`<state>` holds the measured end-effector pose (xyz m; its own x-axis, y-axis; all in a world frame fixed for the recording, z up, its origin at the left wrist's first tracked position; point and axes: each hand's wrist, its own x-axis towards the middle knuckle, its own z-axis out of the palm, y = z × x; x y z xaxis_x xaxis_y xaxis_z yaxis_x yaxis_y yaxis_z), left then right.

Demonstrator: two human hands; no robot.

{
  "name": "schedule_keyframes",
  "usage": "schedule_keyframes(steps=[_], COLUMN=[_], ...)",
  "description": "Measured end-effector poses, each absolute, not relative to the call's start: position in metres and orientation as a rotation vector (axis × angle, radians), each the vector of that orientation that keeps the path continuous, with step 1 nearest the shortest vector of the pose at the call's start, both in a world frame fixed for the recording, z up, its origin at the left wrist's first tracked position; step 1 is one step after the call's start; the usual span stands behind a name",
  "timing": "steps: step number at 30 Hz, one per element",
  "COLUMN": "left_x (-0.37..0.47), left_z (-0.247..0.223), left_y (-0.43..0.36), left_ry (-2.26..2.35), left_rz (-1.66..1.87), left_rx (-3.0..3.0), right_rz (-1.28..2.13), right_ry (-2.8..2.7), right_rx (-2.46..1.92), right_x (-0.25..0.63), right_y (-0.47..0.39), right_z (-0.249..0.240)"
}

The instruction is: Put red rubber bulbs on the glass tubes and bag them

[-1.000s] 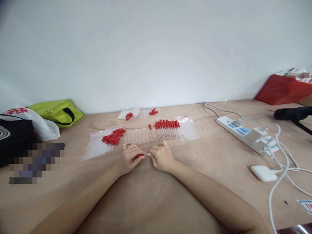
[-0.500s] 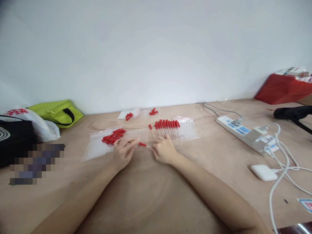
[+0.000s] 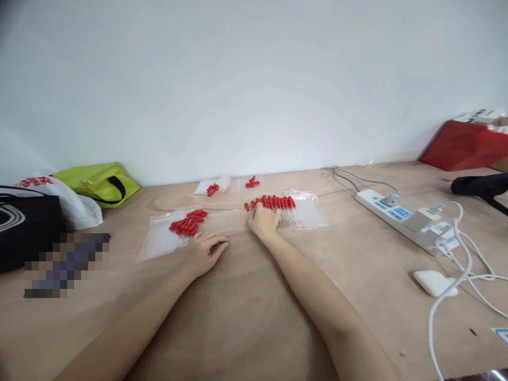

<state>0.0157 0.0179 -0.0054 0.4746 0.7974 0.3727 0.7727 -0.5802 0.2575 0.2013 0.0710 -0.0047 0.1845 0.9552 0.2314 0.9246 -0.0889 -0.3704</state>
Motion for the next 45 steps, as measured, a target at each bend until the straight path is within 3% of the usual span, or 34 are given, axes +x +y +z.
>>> schedule_keyframes(steps=[10,15,18,23,32,37,41,45], left_x=[0.018,0.005,-0.01,-0.026,-0.025,-0.001,0.022,0.028], left_z=[-0.006,0.005,0.012,0.014,0.01,0.007,-0.001,-0.009], left_y=[0.019,0.031,0.04,0.049,0.049,0.039,0.022,0.013], left_ry=[1.435,2.075,2.44,2.588,2.503,1.748,1.336,1.253], left_rz=[0.72,0.903,0.797,0.663,0.904,1.245,1.065,0.911], left_rx=[2.667,2.505,2.317,2.258,2.3,2.559,2.59,2.543], right_rz=[0.017,0.138,0.197,0.291,0.398,0.365,0.259,0.241], right_ry=[-1.777,-1.857,-1.869,-1.844,-1.818,-1.839,-1.927,-1.996], right_rx=[-2.005,-2.022,-2.077,-2.117,-2.15,-2.113,-1.853,-1.482], right_x=[0.195,0.182,0.176,0.172,0.167,0.169,0.188,0.22], right_y=[0.068,0.065,0.066,0.069,0.073,0.07,0.058,0.035], right_z=[-0.003,0.002,0.003,0.004,0.011,0.01,0.004,-0.011])
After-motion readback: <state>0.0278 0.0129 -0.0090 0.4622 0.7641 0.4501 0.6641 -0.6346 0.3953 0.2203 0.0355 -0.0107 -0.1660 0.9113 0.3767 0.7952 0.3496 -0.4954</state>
